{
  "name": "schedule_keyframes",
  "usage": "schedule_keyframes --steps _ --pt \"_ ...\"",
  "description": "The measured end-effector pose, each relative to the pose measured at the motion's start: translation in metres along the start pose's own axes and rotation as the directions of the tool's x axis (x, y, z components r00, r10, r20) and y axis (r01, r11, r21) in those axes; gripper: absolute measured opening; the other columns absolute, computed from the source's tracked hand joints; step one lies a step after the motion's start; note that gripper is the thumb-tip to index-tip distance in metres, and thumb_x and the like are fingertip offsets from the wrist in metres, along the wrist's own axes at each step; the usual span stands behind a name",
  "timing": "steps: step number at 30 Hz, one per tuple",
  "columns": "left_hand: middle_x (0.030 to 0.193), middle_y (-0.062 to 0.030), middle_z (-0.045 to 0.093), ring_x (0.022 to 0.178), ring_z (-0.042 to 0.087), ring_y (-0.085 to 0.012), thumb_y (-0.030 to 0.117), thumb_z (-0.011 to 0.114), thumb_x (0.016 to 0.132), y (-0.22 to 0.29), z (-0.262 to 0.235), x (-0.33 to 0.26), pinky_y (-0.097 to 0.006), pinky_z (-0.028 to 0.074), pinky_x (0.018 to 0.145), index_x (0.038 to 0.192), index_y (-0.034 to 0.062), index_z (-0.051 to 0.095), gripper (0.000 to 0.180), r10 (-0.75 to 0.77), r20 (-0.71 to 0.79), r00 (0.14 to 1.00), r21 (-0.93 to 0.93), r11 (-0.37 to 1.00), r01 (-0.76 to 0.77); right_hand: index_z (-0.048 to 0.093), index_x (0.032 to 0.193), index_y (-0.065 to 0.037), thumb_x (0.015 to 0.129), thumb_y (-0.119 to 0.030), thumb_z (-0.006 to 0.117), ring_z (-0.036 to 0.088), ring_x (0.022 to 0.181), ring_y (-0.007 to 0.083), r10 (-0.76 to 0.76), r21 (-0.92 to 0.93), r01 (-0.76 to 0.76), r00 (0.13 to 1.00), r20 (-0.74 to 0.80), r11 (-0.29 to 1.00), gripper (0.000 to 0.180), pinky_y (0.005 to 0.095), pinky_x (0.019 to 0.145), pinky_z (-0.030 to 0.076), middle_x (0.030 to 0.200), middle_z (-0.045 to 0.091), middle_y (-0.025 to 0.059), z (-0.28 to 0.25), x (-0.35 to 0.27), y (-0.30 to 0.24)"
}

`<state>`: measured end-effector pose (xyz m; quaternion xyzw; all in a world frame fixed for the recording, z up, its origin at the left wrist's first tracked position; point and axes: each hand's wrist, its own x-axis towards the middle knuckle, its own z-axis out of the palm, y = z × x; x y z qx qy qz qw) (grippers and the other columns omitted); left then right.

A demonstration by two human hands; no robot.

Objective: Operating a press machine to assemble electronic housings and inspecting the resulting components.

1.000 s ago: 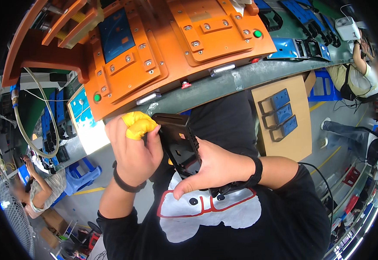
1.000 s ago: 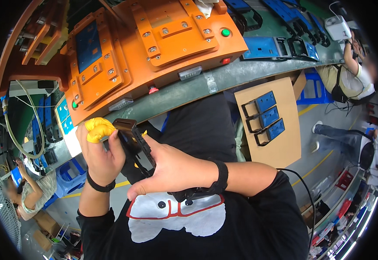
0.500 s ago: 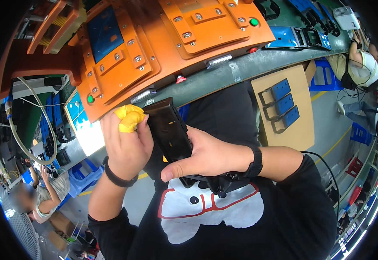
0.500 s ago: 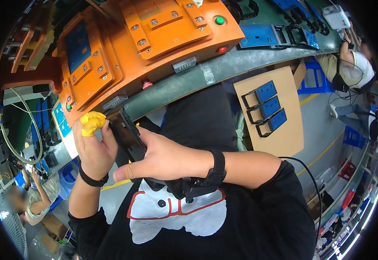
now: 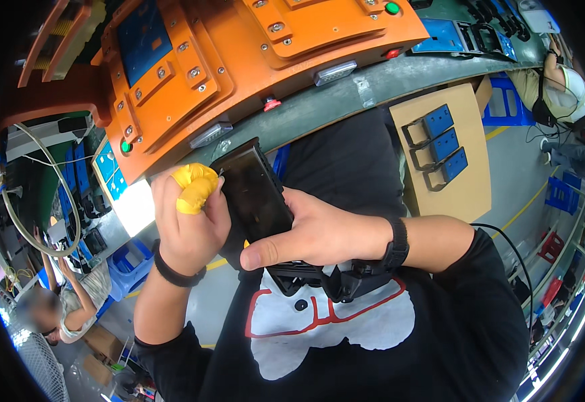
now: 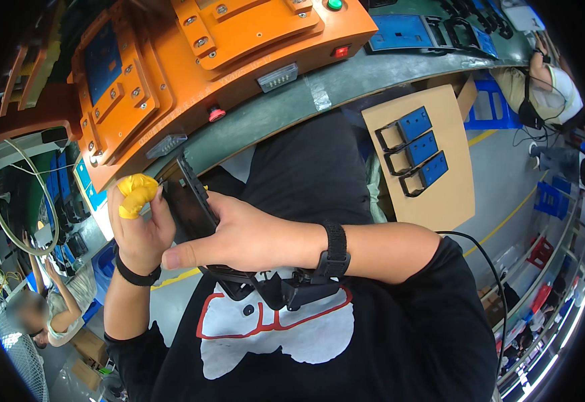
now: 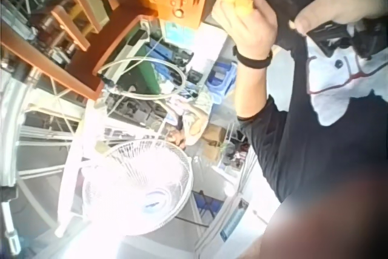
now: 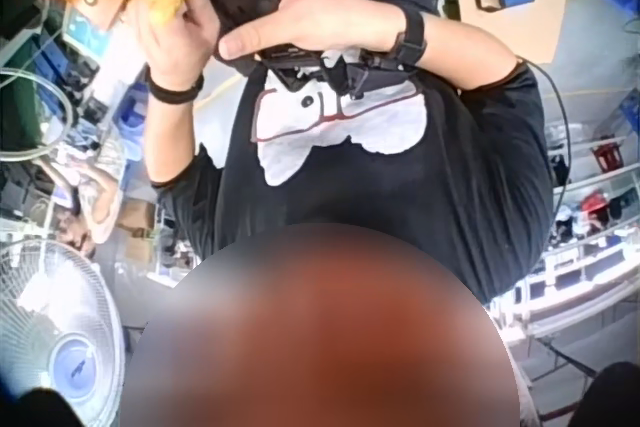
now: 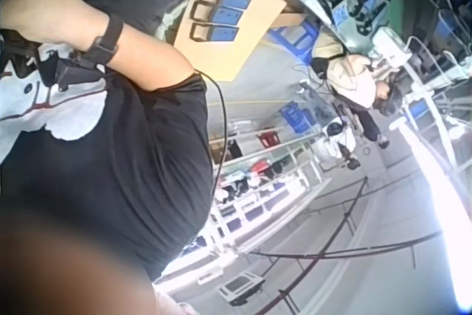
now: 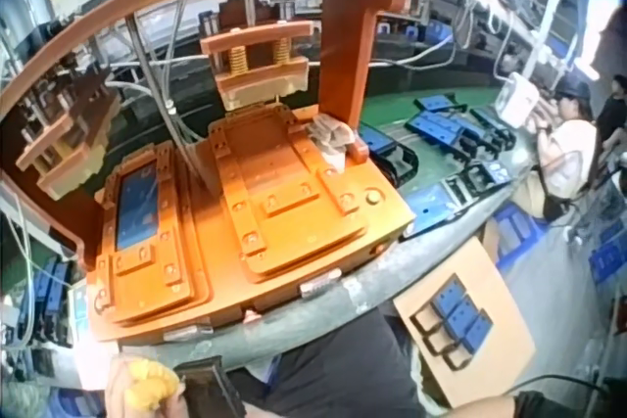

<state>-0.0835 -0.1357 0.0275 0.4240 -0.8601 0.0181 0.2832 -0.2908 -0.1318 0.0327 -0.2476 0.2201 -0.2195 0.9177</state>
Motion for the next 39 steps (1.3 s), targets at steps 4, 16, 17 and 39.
schedule_keyframes --steps 4,16,17,39 --pt "0.091 -0.0185 0.058 0.079 0.058 -0.0373 -0.01 0.07 0.073 0.003 -0.002 0.0 -0.043 0.047 0.07 0.099 -0.0009 0.054 0.031 -0.019 0.005 1.0 -0.057 0.998 0.02 0.05 0.123 0.0 0.084 -0.024 0.082 0.05 0.099 0.0071 0.02 -0.022 -0.02 1.0 0.015 1.0 0.056 0.0244 0.085 0.046 0.107 0.057 -0.0005 -0.002 -0.002 -0.001" --pt "0.093 -0.0175 0.059 0.082 0.058 -0.0374 -0.009 0.068 0.076 0.007 -0.007 0.002 -0.042 0.047 0.071 0.1 0.0 0.054 0.029 -0.051 -0.028 0.998 -0.043 0.998 0.05 0.051 0.115 -0.001 0.083 -0.029 0.083 0.047 0.083 0.0053 0.013 -0.006 -0.012 0.999 0.039 1.0 0.054 0.0219 0.069 0.042 0.092 0.052 -0.003 -0.006 0.002 0.008" --pt "0.093 -0.0175 0.059 0.082 0.058 -0.0374 -0.009 0.068 0.076 0.009 -0.007 0.001 -0.042 0.047 0.071 0.1 0.0 0.054 0.029 -0.049 -0.031 0.998 -0.04 0.998 0.048 0.051 0.115 -0.001 0.083 -0.03 0.083 0.047 0.084 0.0054 0.014 -0.018 -0.013 1.0 0.023 1.0 0.053 0.0221 0.069 0.043 0.092 0.052 -0.003 -0.005 0.001 0.007" --pt "0.091 -0.0149 0.062 0.073 0.058 -0.034 -0.009 0.07 0.07 0.051 -0.043 0.014 -0.039 0.046 0.062 0.093 0.0009 0.06 0.027 -0.267 0.216 0.939 -0.374 0.866 0.332 0.047 0.127 -0.003 0.081 -0.021 0.085 0.051 0.093 0.0065 -0.032 -0.06 0.035 0.998 0.052 0.998 0.062 0.0237 0.079 0.047 0.102 0.055 -0.0012 -0.009 0.0 0.011"
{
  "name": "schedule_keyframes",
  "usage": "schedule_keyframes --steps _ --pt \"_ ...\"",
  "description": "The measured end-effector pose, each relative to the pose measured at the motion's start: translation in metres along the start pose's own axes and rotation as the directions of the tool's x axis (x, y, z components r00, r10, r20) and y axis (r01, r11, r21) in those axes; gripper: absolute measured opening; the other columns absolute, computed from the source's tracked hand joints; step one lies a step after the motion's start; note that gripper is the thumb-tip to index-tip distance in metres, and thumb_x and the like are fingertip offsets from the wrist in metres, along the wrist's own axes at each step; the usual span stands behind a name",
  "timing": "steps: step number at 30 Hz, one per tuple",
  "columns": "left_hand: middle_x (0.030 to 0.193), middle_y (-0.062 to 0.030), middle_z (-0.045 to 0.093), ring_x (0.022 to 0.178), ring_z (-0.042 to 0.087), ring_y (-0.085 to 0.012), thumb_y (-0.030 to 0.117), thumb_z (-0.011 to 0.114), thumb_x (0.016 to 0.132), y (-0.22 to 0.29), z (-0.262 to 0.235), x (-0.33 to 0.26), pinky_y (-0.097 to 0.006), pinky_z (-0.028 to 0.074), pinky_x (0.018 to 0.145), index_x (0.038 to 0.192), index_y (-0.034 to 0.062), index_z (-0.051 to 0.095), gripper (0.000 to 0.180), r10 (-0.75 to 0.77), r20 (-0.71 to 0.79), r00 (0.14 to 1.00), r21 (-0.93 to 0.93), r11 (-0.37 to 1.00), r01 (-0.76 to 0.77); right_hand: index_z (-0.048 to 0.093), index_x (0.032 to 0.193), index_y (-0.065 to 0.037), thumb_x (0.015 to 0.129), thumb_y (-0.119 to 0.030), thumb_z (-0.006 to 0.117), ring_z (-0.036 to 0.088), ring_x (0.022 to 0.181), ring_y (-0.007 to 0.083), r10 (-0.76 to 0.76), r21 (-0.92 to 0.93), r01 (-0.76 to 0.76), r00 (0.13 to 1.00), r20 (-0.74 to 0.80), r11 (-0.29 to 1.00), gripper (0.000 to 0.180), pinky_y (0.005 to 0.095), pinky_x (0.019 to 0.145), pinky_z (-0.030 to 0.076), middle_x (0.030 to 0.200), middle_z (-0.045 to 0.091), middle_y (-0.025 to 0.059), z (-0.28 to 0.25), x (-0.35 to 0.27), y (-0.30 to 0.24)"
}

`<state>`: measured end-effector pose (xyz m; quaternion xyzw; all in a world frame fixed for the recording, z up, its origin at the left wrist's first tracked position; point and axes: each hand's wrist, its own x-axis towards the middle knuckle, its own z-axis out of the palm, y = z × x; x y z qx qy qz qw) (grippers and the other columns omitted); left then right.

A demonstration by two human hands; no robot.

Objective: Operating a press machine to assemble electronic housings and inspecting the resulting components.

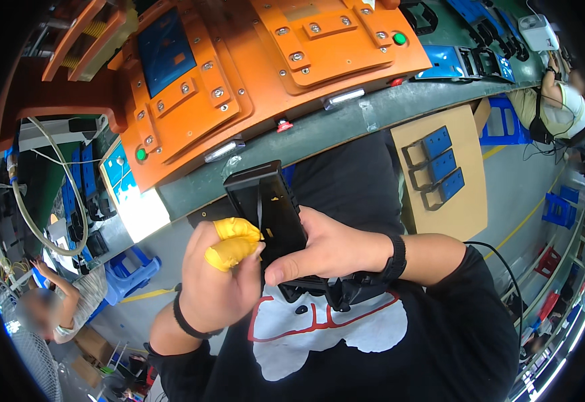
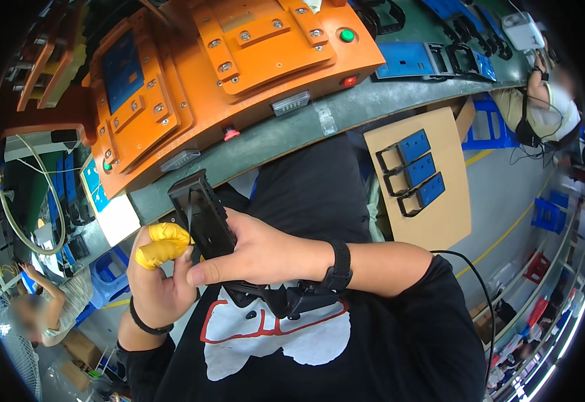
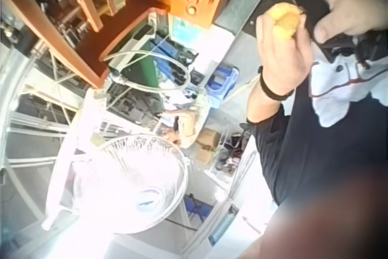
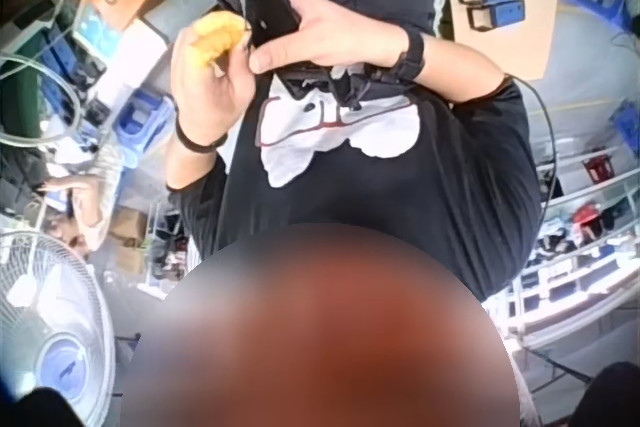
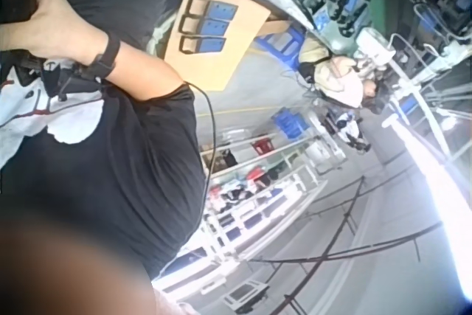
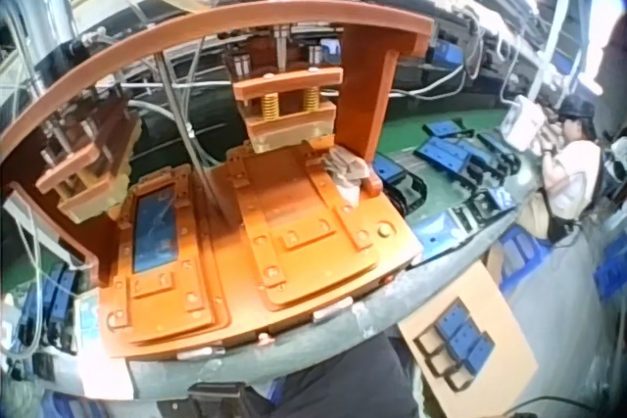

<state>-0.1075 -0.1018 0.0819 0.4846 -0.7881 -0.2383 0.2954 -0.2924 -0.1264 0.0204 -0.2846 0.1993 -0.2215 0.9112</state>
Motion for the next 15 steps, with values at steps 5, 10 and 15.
schedule_keyframes --steps 5,10,15 --pt "0.089 -0.0141 0.063 0.073 0.06 -0.0324 -0.007 0.071 0.071 0.02 -0.002 0.005 -0.037 0.048 0.062 0.089 0.001 0.062 0.022 -0.122 -0.008 0.992 -0.187 0.975 0.119 0.043 0.131 -0.003 0.077 -0.019 0.087 0.054 0.095 0.008 -0.086 0.0 0.086 0.995 0.052 0.996 0.071 0.0247 0.083 0.049 0.106 0.057 -0.0002 0.006 0.001 -0.001" --pt "0.089 -0.0113 0.064 0.07 0.06 -0.0285 -0.004 0.072 0.075 0.027 -0.007 -0.001 -0.035 0.047 0.06 0.091 0.002 0.063 0.02 -0.131 -0.004 0.991 -0.408 0.905 0.118 0.045 0.123 -0.002 0.069 -0.017 0.093 0.057 0.096 0.0082 -0.091 -0.105 0.095 0.995 0.042 0.99 0.074 0.0271 0.083 0.05 0.104 0.06 0.0027 0.006 -0.005 -0.008" --pt "0.084 -0.0118 0.056 0.068 0.052 -0.0207 0.008 0.073 0.081 0.045 -0.01 -0.014 -0.031 0.04 0.058 0.096 0.0023 0.05 0.028 -0.232 -0.21 0.95 -0.563 0.823 0.077 0.043 0.129 -0.002 0.062 -0.018 0.096 0.054 0.102 0.0093 -0.069 -0.26 0.068 0.998 0.008 0.963 0.086 0.0289 0.09 0.048 0.113 0.059 0.0036 -0.002 -0.009 -0.007"
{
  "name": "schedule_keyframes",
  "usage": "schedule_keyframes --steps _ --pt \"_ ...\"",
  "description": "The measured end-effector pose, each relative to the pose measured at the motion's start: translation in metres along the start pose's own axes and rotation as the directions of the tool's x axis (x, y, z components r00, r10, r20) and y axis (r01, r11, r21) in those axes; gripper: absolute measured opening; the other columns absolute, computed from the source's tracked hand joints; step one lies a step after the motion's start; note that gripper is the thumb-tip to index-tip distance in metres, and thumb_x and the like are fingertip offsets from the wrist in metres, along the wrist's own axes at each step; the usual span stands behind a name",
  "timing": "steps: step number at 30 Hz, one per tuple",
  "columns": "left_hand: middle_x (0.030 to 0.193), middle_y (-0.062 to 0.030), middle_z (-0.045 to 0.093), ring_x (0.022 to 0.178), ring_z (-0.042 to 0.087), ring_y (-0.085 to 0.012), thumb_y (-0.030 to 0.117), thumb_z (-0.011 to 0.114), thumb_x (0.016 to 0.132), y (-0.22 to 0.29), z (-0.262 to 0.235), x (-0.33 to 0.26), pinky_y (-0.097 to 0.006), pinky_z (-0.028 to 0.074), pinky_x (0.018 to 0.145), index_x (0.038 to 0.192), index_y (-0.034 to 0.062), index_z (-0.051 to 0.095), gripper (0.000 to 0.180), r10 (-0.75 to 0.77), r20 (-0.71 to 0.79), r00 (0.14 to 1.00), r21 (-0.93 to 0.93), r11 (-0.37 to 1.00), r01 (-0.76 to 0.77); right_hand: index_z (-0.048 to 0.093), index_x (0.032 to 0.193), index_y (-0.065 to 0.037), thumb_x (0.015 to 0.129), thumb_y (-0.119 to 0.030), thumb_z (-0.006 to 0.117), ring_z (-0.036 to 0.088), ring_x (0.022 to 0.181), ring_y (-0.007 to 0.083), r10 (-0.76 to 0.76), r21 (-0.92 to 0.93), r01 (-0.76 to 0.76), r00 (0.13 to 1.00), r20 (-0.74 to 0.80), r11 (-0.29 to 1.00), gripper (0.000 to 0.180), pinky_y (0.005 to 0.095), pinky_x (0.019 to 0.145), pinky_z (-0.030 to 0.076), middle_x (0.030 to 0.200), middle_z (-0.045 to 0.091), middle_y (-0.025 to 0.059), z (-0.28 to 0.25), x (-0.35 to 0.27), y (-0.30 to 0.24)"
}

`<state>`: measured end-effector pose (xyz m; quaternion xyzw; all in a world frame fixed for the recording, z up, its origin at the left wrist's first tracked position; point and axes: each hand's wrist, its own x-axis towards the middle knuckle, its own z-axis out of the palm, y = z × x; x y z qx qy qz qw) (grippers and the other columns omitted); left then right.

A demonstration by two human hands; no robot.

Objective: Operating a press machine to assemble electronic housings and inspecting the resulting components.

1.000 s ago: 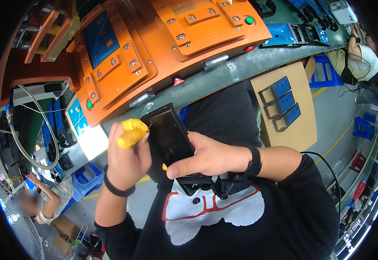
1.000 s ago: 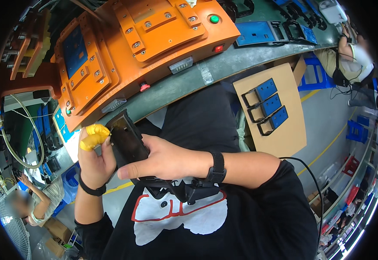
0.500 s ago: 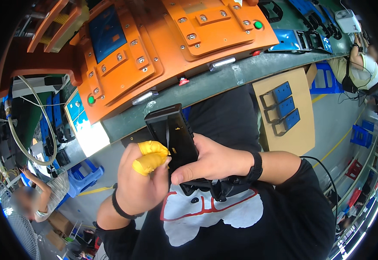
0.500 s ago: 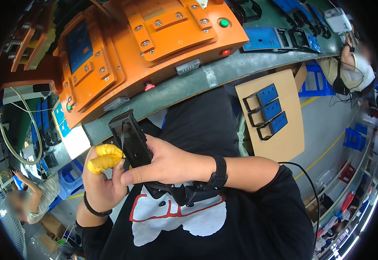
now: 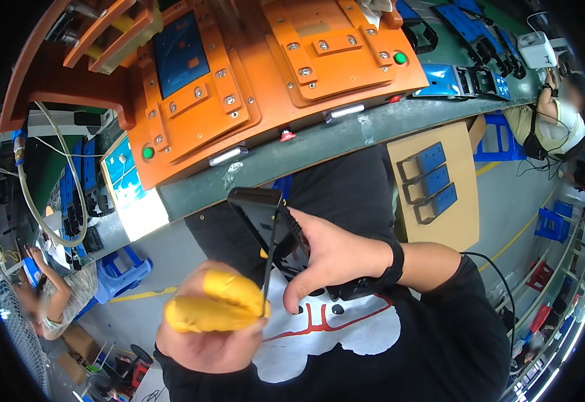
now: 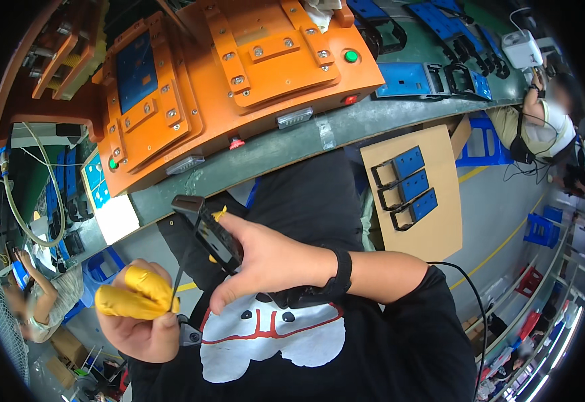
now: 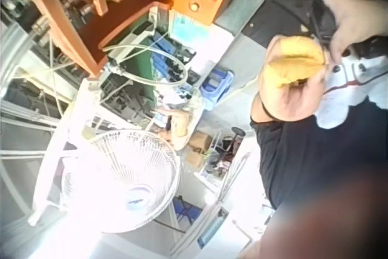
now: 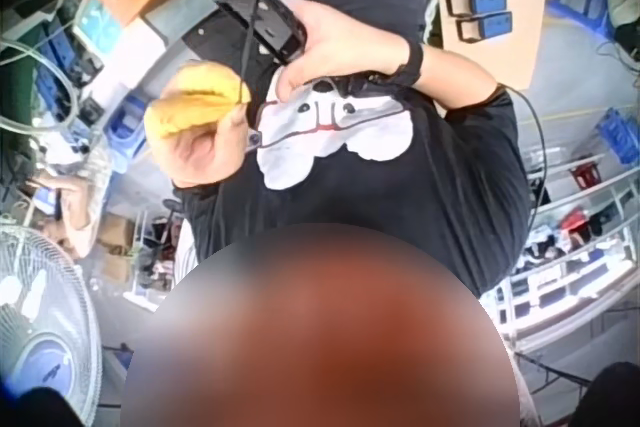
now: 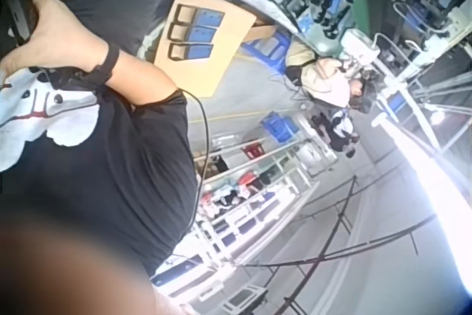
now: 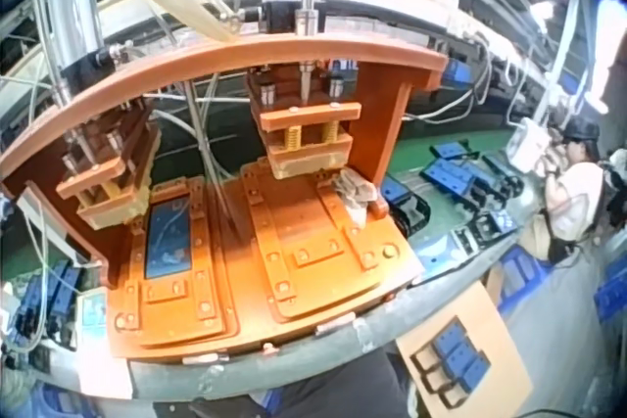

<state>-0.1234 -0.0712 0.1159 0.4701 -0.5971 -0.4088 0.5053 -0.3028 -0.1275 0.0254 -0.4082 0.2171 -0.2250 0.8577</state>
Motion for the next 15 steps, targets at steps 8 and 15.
schedule_keyframes --steps 8,15 --pt "0.096 -0.0129 0.067 0.074 0.061 -0.026 0.001 0.078 0.07 0.008 -0.018 -0.003 -0.034 0.048 0.063 0.096 0.0004 0.068 0.028 0.171 0.424 0.89 -0.026 0.984 -0.177 0.057 0.117 -0.003 0.071 -0.031 0.09 0.06 0.089 0.0106 0.033 0.171 -0.019 0.996 -0.077 0.985 0.063 0.0272 0.08 0.051 0.099 0.062 0.0017 -0.032 0.007 0.012" --pt "0.087 -0.0113 0.061 0.078 0.058 -0.029 0.002 0.071 0.072 -0.034 -0.014 -0.014 -0.037 0.047 0.067 0.087 0.0047 0.061 0.018 -0.012 0.134 0.991 0.295 0.955 -0.028 0.052 0.13 -0.002 0.072 -0.069 0.073 0.064 0.095 0.0175 -0.092 0.465 0.073 0.996 0.018 0.882 0.091 0.0351 0.083 0.056 0.115 0.061 0.0069 -0.027 -0.003 -0.004"
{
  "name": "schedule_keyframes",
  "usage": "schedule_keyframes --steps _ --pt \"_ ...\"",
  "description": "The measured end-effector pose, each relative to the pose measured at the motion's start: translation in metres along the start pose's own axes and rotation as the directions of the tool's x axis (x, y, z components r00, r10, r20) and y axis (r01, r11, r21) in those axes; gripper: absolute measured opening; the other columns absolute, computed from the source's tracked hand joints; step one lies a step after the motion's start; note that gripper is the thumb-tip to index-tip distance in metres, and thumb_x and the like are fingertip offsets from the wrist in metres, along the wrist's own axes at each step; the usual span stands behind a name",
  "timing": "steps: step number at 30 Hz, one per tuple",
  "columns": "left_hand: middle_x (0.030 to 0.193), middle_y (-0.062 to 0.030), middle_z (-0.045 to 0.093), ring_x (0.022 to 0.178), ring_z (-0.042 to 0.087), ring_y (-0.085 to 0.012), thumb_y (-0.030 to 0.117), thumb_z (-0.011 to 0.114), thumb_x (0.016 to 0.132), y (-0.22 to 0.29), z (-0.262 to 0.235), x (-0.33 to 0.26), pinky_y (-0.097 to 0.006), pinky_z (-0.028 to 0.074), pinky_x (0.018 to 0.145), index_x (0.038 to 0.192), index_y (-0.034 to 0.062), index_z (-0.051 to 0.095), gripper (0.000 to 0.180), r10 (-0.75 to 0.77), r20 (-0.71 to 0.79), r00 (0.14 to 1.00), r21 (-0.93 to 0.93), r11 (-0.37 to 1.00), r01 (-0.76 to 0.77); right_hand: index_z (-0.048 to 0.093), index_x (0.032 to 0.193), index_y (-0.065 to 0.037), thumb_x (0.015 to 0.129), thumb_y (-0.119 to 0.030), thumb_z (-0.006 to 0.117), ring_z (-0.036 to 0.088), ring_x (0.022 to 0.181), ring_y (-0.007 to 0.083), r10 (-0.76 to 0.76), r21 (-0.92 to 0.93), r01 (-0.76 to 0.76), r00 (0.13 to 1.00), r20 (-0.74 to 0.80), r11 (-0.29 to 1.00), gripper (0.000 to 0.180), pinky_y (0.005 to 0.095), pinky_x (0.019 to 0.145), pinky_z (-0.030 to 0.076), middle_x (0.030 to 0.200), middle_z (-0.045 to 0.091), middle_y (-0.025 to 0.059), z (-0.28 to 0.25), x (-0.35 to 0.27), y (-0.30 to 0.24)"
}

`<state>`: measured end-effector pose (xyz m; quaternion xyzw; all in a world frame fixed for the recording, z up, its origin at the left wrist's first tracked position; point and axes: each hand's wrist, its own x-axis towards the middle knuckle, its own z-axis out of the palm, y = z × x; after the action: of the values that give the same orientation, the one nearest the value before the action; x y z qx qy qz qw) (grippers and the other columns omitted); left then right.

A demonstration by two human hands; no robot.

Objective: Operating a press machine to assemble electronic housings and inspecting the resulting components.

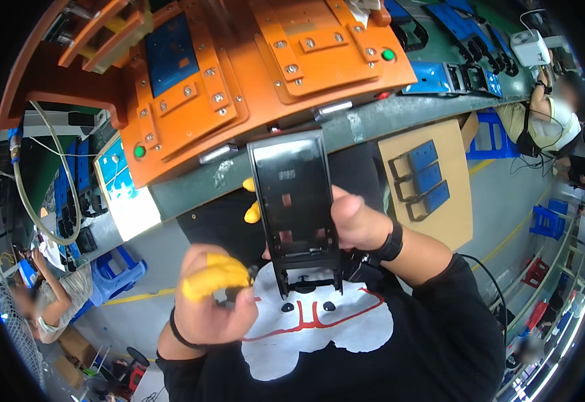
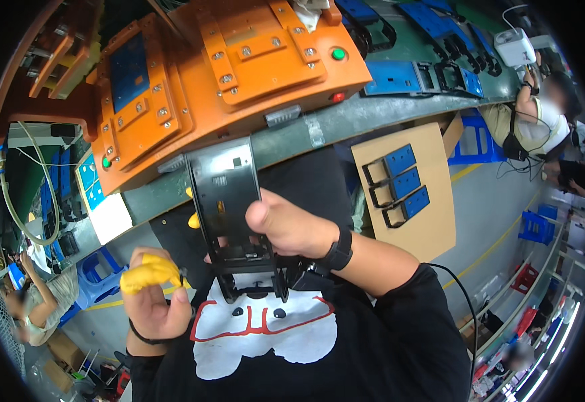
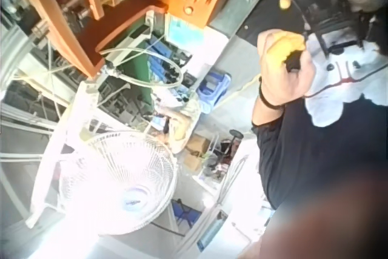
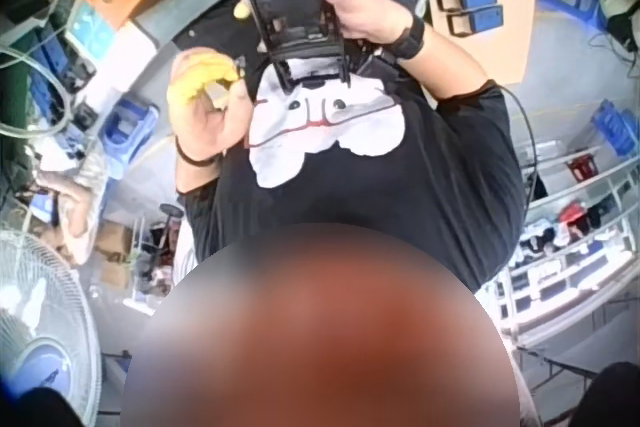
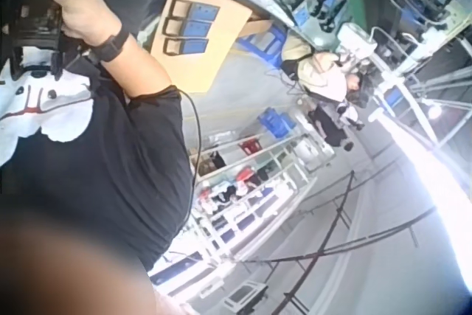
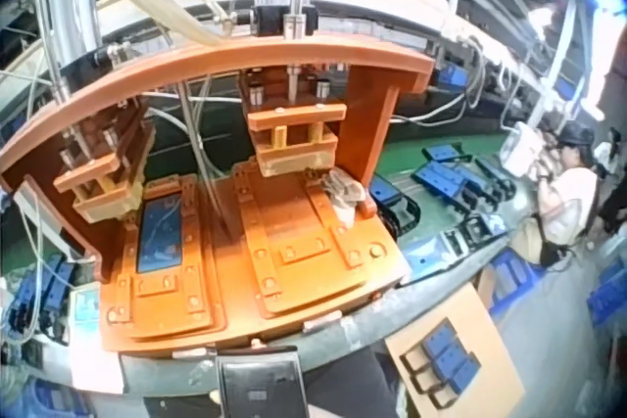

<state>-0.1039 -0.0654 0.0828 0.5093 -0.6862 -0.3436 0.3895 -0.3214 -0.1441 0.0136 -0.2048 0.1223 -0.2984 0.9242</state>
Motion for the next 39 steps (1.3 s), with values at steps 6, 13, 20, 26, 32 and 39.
schedule_keyframes --steps 6,13,20,26,32,39 --pt "0.092 -0.0096 0.054 0.088 0.048 -0.0309 0.015 0.08 0.069 -0.004 0.006 0.0 -0.04 0.042 0.077 0.106 0.0057 0.068 0.04 0.031 0.045 0.999 0.106 0.994 -0.036 0.054 0.13 -0.002 0.07 -0.078 0.065 0.065 0.095 0.0147 -0.053 -0.049 0.049 0.996 -0.072 0.998 0.098 0.029 0.08 0.056 0.11 0.065 0.0063 0.001 -0.001 0.003" --pt "0.092 -0.0059 0.054 0.091 0.048 -0.0287 0.019 0.089 0.062 0.008 0.02 0.009 -0.039 0.039 0.079 0.09 0.0167 0.075 0.031 0.063 0.107 0.992 0.329 0.94 -0.096 0.047 0.137 -0.005 0.072 -0.062 0.079 0.057 0.111 0.0148 -0.112 -0.078 0.11 0.994 -0.01 0.991 0.092 0.0302 0.095 0.046 0.121 0.06 0.0045 0.008 0.002 -0.001" --pt "0.093 -0.0066 0.054 0.091 0.05 -0.029 0.014 0.087 0.067 0.003 0.022 0.012 -0.039 0.041 0.078 0.091 0.0129 0.073 0.028 0.106 0.114 0.988 0.342 0.929 -0.14 0.046 0.137 -0.003 0.063 -0.043 0.092 0.058 0.111 0.0159 -0.141 -0.035 0.14 0.99 -0.024 0.99 0.096 0.0315 0.096 0.048 0.122 0.061 0.0057 0.022 -0.003 -0.003" --pt "0.124 -0.0116 0.046 0.107 0.05 -0.0233 0.025 0.076 0.083 -0.032 0.021 -0.015 -0.034 0.042 0.089 0.122 0.002 0.058 0.049 -0.129 -0.343 0.931 -0.052 0.992 0.118 0.012 0.154 -0.005 0.054 -0.07 0.08 0.047 0.132 0.0342 -0.409 -0.686 0.531 0.841 0.354 0.498 0.138 0.0492 0.11 0.039 0.147 0.038 0.0239 0.006 -0.012 -0.007" --pt "0.131 -0.0099 0.047 0.114 0.053 -0.0214 0.053 0.079 0.078 -0.021 0.044 0.0 -0.033 0.045 0.093 0.147 0.0011 0.031 0.099 -0.501 0.009 0.865 -0.849 0.454 0.271 -0.002 0.158 -0.012 0.07 -0.068 0.074 0.025 0.145 0.0413 -0.493 -0.66 0.698 0.694 0.525 0.278 0.129 0.055 0.114 0.03 0.159 0.018 0.0236 0.008 -0.014 0.008" --pt "0.136 -0.0133 0.048 0.123 0.052 -0.0275 0.041 0.084 0.076 -0.037 0.031 0.012 -0.041 0.046 0.098 0.149 0.0032 0.028 0.099 -0.334 -0.123 0.935 -0.756 0.642 0.13 -0.006 0.158 -0.018 0.075 -0.07 0.068 0.022 0.146 0.0424 -0.66 -0.33 0.799 0.601 0.45 0.502 0.122 0.0583 0.114 0.031 0.161 0.012 0.0201 0.015 0.004 0.027"
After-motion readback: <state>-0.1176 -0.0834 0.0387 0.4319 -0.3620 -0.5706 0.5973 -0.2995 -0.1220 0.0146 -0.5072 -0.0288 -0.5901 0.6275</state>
